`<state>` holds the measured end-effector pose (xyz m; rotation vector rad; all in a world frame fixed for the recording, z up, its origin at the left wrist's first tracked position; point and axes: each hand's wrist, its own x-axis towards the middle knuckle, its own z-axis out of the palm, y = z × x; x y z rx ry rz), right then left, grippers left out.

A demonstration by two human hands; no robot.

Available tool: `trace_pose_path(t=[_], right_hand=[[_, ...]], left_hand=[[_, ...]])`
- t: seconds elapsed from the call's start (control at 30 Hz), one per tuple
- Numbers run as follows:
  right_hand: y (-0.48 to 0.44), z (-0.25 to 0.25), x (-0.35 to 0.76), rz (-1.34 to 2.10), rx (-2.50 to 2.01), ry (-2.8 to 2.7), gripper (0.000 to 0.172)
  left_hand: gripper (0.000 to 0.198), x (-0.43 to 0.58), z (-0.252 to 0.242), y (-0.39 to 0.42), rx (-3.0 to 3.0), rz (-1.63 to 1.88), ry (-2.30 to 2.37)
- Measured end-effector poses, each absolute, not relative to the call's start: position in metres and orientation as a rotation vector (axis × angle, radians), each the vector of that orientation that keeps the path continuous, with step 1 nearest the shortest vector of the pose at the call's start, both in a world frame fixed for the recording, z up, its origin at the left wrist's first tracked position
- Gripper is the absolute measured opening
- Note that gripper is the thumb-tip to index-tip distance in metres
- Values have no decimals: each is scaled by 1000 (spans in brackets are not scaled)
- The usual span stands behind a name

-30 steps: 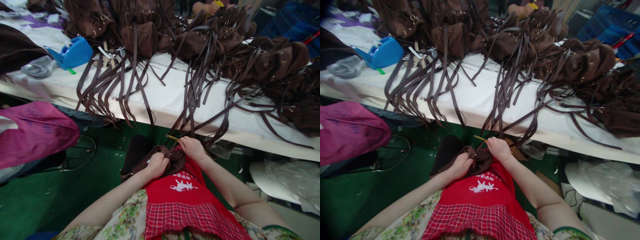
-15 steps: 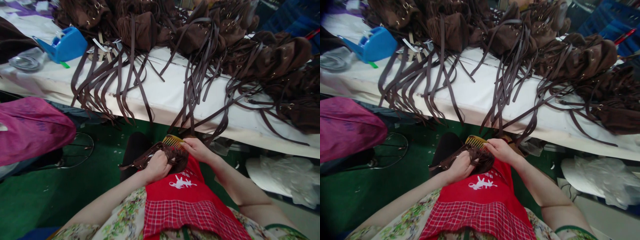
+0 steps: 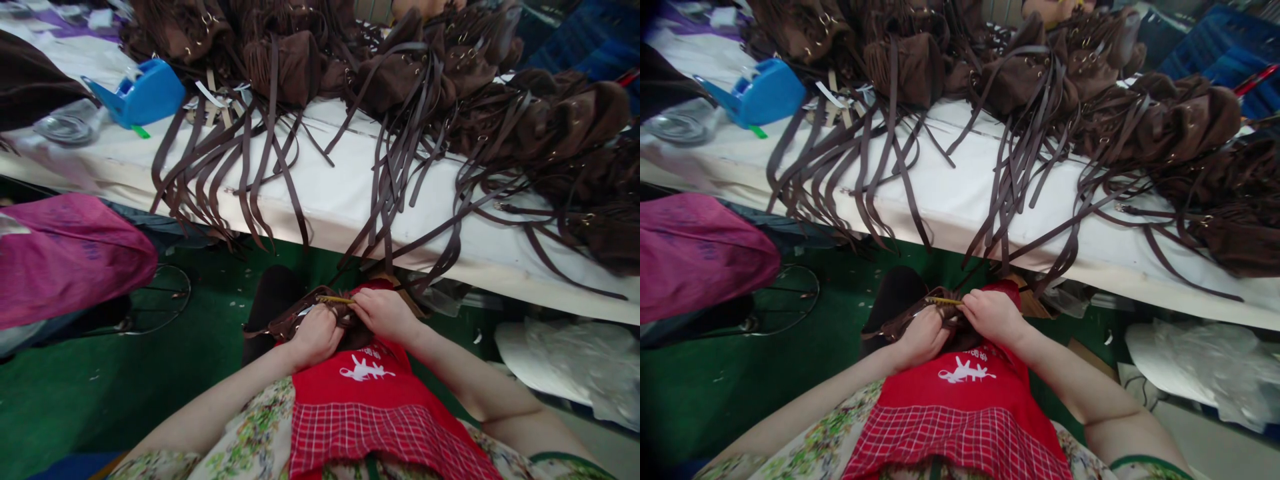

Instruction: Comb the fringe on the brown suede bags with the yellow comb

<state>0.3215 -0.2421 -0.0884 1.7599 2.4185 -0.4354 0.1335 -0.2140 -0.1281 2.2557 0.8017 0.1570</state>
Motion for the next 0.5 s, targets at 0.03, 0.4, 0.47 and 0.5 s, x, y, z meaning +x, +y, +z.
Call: trace_pose_path(t=[0.03, 0.4, 0.47, 0.5], right_hand=[[-242, -89, 321, -395, 1770, 2403, 36], [-217, -130, 374, -330, 2192, 1834, 39], [-215, -130, 386, -396, 2286, 1853, 41], [-217, -128, 387, -438, 2310, 1941, 42]], left_hand=[[25, 134, -128, -214, 2242, 165, 805], [15, 129, -127, -215, 2162, 140, 873], [16, 127, -129, -214, 2033, 186, 887], [18, 126, -132, -213, 1938, 211, 894]])
